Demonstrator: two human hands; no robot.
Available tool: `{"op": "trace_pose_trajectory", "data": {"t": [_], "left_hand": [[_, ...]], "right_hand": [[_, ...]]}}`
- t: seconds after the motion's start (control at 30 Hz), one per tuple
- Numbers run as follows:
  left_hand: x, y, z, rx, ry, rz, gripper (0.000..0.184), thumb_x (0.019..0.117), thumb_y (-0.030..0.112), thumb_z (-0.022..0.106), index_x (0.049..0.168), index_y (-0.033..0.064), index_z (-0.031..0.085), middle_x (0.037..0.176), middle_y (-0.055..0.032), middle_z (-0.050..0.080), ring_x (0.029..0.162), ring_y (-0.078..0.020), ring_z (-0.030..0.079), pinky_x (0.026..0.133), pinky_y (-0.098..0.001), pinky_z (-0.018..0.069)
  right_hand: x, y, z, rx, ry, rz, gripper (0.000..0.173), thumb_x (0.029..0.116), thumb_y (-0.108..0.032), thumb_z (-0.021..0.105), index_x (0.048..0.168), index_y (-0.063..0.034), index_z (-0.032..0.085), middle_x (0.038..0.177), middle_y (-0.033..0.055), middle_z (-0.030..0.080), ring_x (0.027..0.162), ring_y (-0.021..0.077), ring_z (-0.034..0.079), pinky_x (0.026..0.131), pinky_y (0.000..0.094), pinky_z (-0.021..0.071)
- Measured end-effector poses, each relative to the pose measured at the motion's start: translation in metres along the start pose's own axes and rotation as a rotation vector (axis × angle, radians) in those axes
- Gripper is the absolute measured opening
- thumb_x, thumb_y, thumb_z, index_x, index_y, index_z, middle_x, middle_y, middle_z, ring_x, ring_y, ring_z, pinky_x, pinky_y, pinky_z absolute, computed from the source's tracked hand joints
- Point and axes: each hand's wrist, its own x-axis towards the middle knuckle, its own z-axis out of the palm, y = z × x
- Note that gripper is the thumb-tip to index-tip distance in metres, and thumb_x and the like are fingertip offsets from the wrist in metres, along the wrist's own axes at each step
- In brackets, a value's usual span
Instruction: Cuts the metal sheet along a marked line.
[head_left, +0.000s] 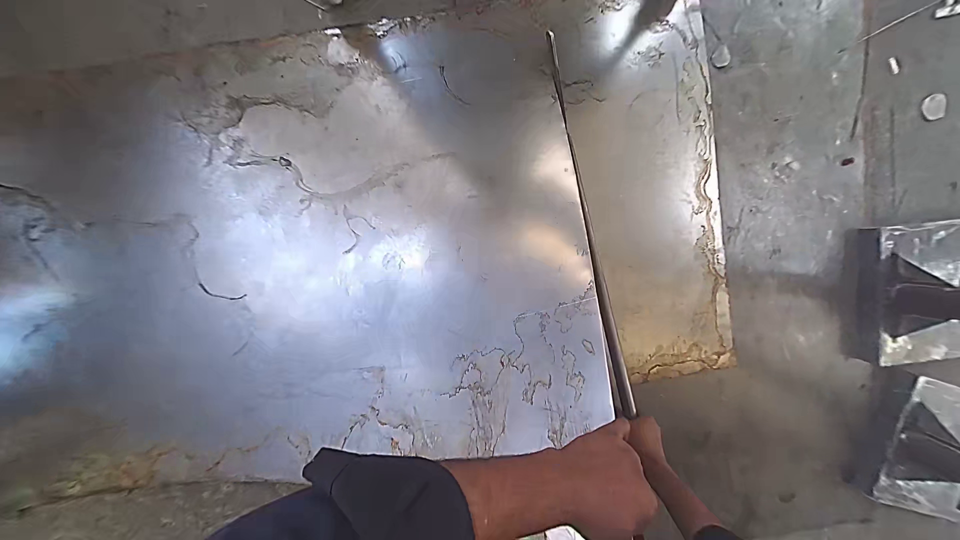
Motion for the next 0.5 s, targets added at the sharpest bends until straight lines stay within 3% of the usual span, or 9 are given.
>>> {"op": "trace_pose_trajectory", "data": {"t": [0.07, 0.2, 0.3, 0.5], "left_hand": [[0.000, 0.012, -0.009, 0.004, -0.032, 0.021, 0.033, 0.0802, 0.034, 0.085, 0.075, 0.0063, 0.068, 0.081, -0.0102, 0.068, 0.091, -0.0328, 0.063, 0.101, -0.0599, 0.0376], [-0.003, 0.008, -0.013, 0.010, -0.020, 0.033, 0.032, 0.0803, 0.035, 0.083, 0.073, 0.0082, 0.067, 0.078, -0.0091, 0.067, 0.087, -0.0311, 0.064, 0.096, -0.0584, 0.0393], [0.002, 0.008, -0.005, 0.001, -0.060, 0.046, 0.032, 0.0804, 0.033, 0.084, 0.073, 0.0074, 0.067, 0.080, -0.0094, 0.068, 0.091, -0.0323, 0.063, 0.099, -0.0598, 0.0381], [0.000, -0.005, 0.008, 0.026, -0.085, 0.048, 0.031, 0.0805, 0.032, 0.083, 0.073, 0.0071, 0.067, 0.080, -0.0094, 0.068, 0.090, -0.0321, 0.063, 0.097, -0.0588, 0.0389]], "right_hand": [[0.016, 0.009, -0.002, -0.046, 0.009, 0.070, 0.043, 0.1010, -0.044, 0.065, 0.095, -0.0012, 0.071, 0.088, 0.0189, 0.069, 0.088, 0.0352, 0.069, 0.078, 0.0556, 0.0531], [0.047, -0.009, -0.001, -0.068, 0.021, 0.078, 0.043, 0.1004, -0.045, 0.064, 0.095, -0.0023, 0.071, 0.089, 0.0187, 0.070, 0.089, 0.0352, 0.070, 0.079, 0.0559, 0.0543], [0.042, 0.002, -0.002, -0.082, 0.029, 0.108, 0.042, 0.1008, -0.045, 0.063, 0.098, -0.0031, 0.071, 0.092, 0.0183, 0.071, 0.091, 0.0349, 0.070, 0.081, 0.0562, 0.0547], [0.045, -0.002, 0.006, -0.109, 0.016, 0.103, 0.039, 0.1014, -0.042, 0.060, 0.093, -0.0045, 0.071, 0.087, 0.0167, 0.071, 0.088, 0.0340, 0.070, 0.077, 0.0553, 0.0549]]}}
